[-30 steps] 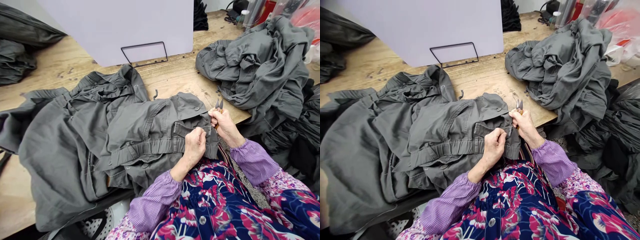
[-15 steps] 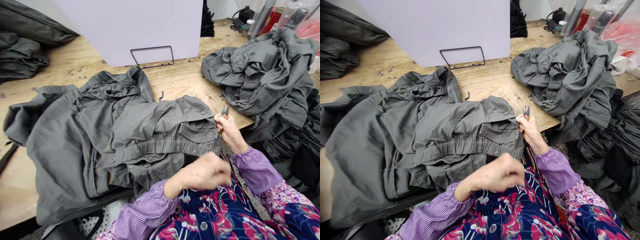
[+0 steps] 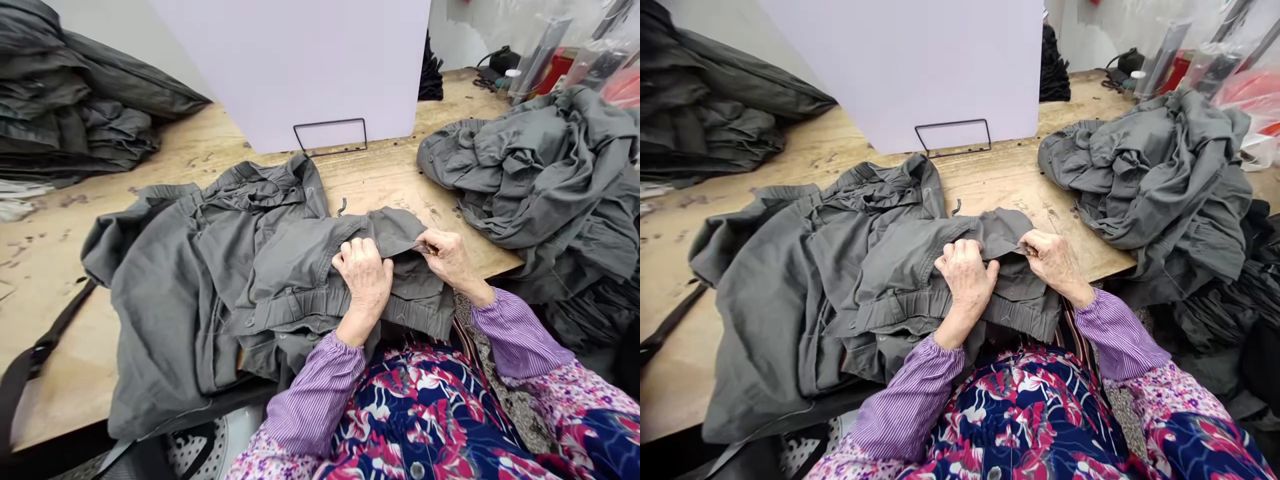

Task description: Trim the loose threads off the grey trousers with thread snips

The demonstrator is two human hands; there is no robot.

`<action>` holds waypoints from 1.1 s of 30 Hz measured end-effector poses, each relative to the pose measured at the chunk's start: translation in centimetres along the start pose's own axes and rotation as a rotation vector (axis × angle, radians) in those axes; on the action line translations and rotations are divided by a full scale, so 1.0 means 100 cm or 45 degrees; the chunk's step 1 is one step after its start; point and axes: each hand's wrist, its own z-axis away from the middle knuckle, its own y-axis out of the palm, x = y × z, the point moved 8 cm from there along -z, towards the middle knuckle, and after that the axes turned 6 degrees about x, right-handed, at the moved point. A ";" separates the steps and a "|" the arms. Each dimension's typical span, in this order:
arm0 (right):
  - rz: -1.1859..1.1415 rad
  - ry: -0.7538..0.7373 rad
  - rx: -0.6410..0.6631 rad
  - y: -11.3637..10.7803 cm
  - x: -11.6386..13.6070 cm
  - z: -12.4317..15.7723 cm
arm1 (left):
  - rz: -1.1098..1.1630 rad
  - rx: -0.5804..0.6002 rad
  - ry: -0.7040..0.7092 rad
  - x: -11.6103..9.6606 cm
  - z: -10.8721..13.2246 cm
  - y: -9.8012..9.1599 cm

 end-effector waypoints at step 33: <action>-0.624 0.523 0.166 0.042 -0.064 0.031 | 1.692 0.434 0.393 -0.027 0.013 -0.037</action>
